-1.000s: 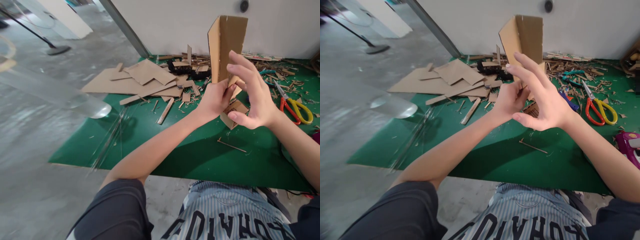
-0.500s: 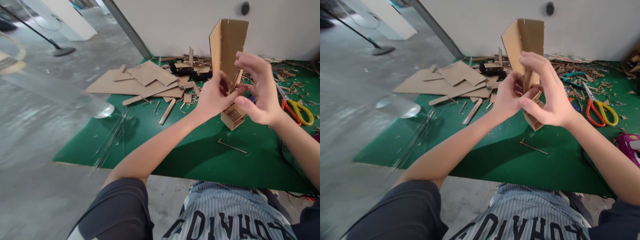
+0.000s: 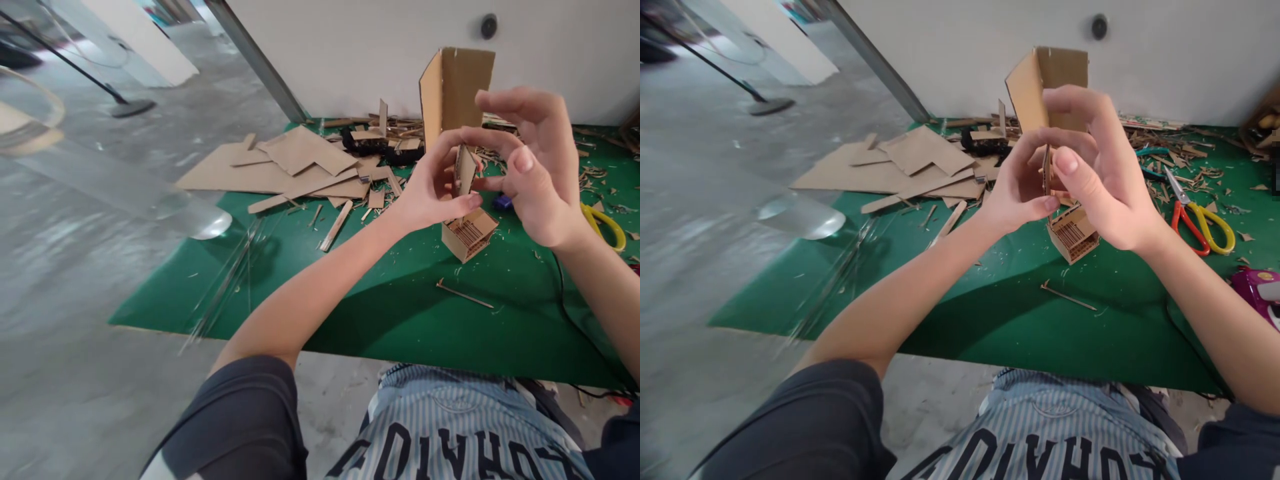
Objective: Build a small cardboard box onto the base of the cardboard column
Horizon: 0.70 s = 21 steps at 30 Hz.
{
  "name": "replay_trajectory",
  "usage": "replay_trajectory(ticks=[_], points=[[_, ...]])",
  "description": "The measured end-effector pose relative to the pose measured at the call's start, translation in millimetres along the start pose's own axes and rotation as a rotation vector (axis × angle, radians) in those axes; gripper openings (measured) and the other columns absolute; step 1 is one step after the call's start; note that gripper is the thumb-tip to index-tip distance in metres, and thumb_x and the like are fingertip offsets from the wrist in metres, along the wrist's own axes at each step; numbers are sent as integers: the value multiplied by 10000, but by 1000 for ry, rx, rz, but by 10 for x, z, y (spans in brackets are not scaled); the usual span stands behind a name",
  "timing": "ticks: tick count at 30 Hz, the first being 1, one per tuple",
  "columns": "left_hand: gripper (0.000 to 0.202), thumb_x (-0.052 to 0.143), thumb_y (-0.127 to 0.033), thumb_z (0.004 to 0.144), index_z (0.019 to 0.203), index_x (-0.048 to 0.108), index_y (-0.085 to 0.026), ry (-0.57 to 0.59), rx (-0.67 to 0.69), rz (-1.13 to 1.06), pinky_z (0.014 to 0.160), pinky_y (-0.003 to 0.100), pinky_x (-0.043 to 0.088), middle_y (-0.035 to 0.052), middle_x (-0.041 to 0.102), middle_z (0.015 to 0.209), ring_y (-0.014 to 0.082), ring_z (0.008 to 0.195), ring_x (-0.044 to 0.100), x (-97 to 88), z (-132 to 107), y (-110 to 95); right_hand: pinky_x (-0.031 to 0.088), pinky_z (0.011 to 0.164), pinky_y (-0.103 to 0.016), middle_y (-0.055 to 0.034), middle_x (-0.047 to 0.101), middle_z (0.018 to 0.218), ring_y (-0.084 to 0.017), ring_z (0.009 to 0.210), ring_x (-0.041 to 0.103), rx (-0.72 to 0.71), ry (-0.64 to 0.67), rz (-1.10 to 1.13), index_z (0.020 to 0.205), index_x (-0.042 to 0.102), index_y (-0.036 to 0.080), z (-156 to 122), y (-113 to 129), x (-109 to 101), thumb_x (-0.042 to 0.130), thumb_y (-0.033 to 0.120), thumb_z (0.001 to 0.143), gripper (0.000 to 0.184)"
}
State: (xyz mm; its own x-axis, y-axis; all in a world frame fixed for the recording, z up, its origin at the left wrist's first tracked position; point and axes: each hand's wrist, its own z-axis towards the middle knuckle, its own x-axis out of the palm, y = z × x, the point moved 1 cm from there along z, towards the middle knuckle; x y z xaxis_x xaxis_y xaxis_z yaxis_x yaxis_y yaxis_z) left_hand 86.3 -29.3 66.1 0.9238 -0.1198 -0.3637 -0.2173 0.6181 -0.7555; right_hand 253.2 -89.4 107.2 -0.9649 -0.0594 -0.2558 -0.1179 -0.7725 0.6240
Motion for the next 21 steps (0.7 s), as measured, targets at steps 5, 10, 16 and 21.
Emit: replay_trajectory(ticks=[5, 10, 16, 21], points=[[581, 592, -697, 894, 1342, 498, -339, 188, -136, -395, 790, 336, 643, 91, 688, 1298, 246, 1125, 739, -170, 128, 14, 651, 668, -331, -21, 651, 1260, -236, 1095, 706, -29, -193, -187, 1261, 636, 361, 37, 43, -200, 537, 531, 1002, 325], [731, 378, -834, 898, 1298, 567, -252, 368, -334, -636, 857, 429, 627, 131, 682, 1349, 326, 1263, 662, -164, 131, -46, 639, 726, -350, -19, 653, 1179, -194, 974, 700, 7, -82, -313, 1300, 560, 356, 75, 98, -270, 565, 516, 985, 353], [836, 238, -880, 850, 1265, 526, -214, 518, -278, -961, 868, 498, 608, 115, 642, 1348, 408, 1326, 591, -92, 41, 25, 510, 1070, -592, -127, 569, 1389, -332, 1295, 562, -239, 349, -787, 1445, 447, 184, 23, 106, -165, 662, 460, 903, 646], [922, -265, -625, 946, 1407, 413, -205, 451, -364, -660, 861, 427, 625, 110, 557, 1431, 312, 1340, 606, -111, 38, 68, 468, 1084, -621, -117, 540, 1435, -363, 1316, 535, -299, 397, -938, 1469, 451, 204, -53, 62, -49, 676, 409, 905, 641]])
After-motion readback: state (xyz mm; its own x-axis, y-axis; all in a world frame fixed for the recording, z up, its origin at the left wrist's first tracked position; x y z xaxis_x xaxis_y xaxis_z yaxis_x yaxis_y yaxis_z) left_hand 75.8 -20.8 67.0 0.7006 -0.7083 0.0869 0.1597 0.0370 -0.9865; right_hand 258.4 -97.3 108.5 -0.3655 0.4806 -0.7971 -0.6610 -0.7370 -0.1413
